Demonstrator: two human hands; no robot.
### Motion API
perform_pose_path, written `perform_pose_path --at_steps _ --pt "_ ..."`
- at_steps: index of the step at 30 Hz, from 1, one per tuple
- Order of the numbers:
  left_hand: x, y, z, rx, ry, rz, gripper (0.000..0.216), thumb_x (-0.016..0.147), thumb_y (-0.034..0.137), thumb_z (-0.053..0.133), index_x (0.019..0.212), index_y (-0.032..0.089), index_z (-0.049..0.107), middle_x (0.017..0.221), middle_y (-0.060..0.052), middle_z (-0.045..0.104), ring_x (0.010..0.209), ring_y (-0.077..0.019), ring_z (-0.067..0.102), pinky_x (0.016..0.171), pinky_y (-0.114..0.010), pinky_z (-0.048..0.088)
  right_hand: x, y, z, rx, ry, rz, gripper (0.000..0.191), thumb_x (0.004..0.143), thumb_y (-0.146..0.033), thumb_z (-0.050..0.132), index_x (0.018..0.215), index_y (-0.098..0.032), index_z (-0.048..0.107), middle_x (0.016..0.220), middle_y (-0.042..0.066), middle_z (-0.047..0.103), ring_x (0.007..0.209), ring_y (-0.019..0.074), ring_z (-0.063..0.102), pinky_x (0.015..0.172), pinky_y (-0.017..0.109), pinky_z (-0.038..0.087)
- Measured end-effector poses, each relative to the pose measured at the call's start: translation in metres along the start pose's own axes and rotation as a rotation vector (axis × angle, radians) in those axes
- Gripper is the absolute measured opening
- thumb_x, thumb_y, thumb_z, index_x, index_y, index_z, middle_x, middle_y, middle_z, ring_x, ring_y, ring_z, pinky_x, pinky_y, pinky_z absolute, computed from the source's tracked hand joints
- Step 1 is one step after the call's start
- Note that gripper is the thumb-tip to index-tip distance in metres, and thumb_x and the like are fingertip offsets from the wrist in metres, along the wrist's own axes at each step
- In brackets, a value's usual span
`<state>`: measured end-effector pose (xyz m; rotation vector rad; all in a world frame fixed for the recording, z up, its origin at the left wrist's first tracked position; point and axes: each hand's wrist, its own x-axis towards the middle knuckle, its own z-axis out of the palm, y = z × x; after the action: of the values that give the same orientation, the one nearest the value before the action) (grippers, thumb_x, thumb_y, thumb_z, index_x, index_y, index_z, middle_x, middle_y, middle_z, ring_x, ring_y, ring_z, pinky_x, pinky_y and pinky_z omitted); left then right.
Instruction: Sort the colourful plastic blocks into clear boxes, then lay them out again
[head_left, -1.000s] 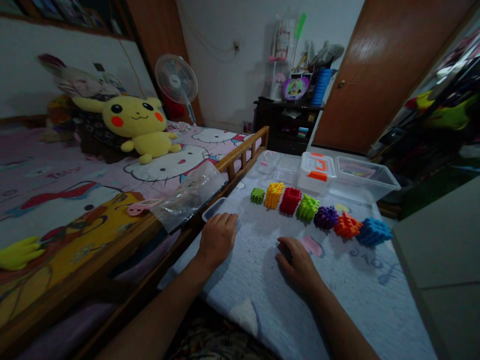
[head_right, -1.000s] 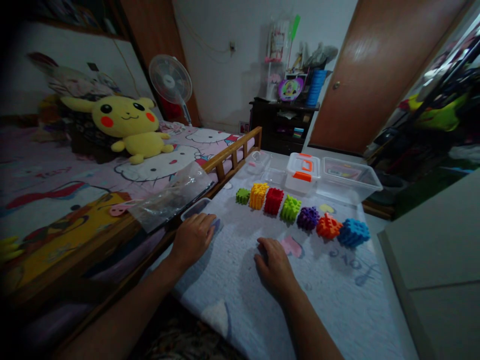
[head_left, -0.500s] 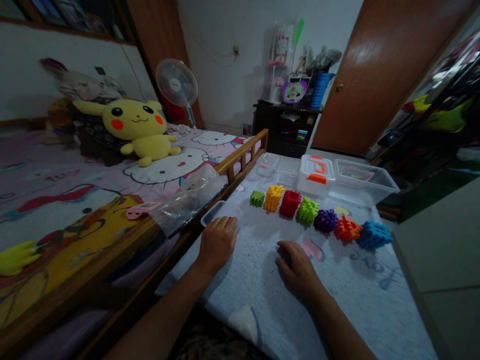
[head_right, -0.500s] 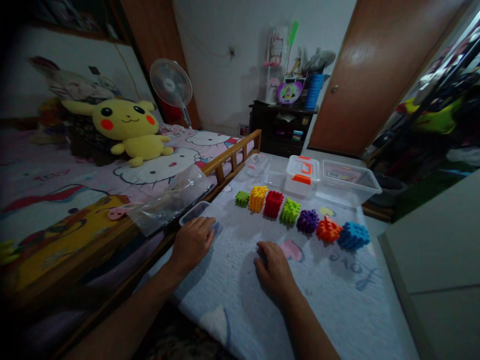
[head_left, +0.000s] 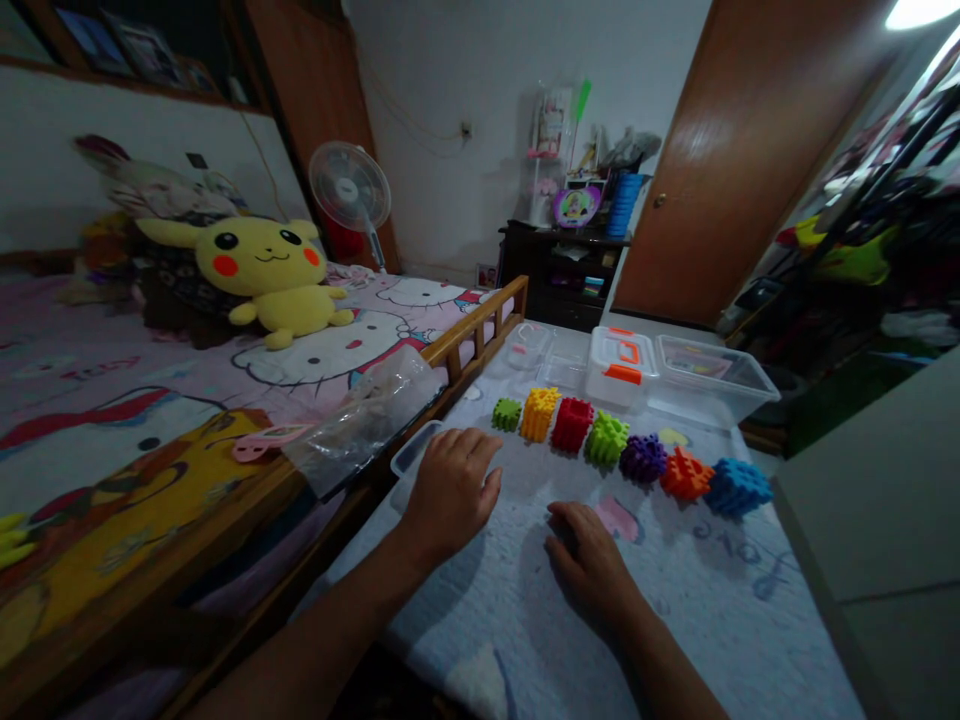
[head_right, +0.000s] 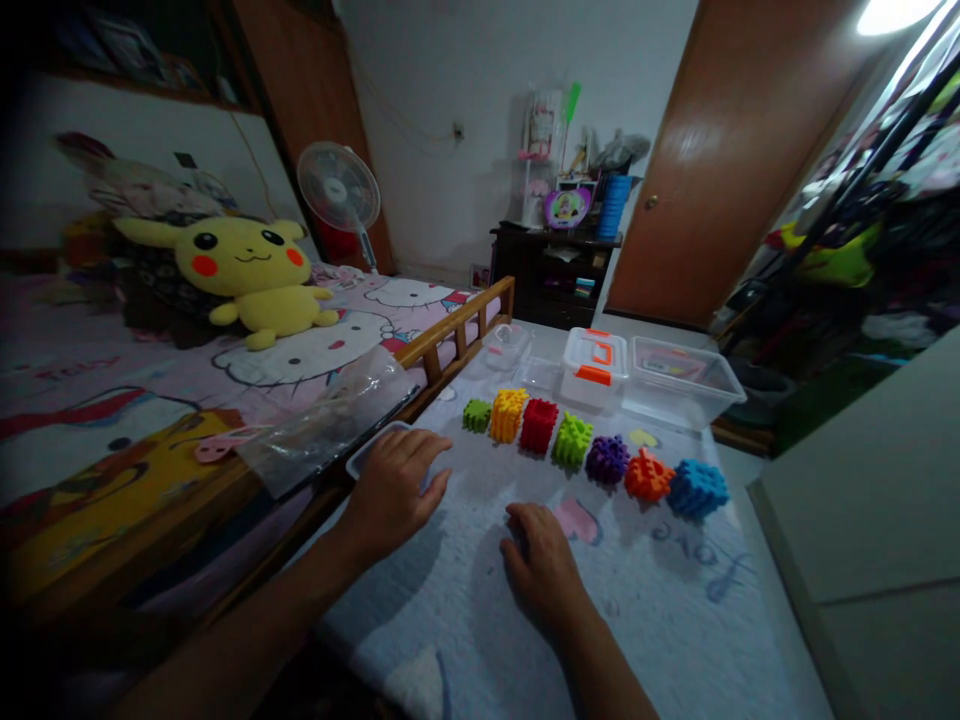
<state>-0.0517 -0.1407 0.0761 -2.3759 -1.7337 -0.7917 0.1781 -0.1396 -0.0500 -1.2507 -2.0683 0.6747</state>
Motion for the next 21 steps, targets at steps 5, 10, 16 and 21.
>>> perform_pose_path --at_steps 5,10,16,21 --pt "0.029 0.02 0.017 -0.381 -0.093 -0.032 0.019 0.084 0.015 0.061 0.102 0.02 0.066 0.103 -0.005 0.07 0.1 -0.0211 0.063 0.092 -0.035 0.049 0.001 -0.002 -0.002 0.08 -0.006 0.084 0.032 0.083 -0.023 0.055 0.114 -0.019 0.061 0.104 0.009 0.068 0.096 0.022 0.065 0.089 0.039 0.052" --pt "0.047 0.038 0.039 -0.532 -0.139 -0.077 0.019 0.079 0.013 0.062 0.096 0.019 0.067 0.1 -0.005 0.07 0.096 -0.0202 0.063 0.091 -0.033 0.049 0.002 0.0 -0.001 0.135 -0.013 0.112 0.037 0.081 -0.019 0.055 0.117 -0.019 0.06 0.108 0.009 0.068 0.099 0.0215 0.065 0.091 0.038 0.052" --pt "0.115 0.028 0.051 -0.8 -0.091 -0.311 0.016 0.077 0.01 0.063 0.09 0.017 0.069 0.094 -0.004 0.07 0.089 -0.0174 0.064 0.086 -0.029 0.05 0.032 -0.014 -0.045 0.073 -0.187 0.06 0.022 0.081 -0.021 0.055 0.101 -0.02 0.064 0.095 0.005 0.071 0.085 0.0186 0.066 0.08 0.033 0.053" --pt "0.187 -0.01 0.067 -0.962 -0.041 -0.612 0.013 0.081 0.008 0.065 0.093 0.011 0.068 0.092 -0.007 0.069 0.09 -0.0197 0.065 0.085 -0.032 0.052 0.087 -0.035 -0.103 -0.124 -0.018 -0.067 0.02 0.087 -0.023 0.051 0.101 -0.021 0.064 0.098 0.006 0.071 0.091 0.02 0.065 0.085 0.036 0.051"
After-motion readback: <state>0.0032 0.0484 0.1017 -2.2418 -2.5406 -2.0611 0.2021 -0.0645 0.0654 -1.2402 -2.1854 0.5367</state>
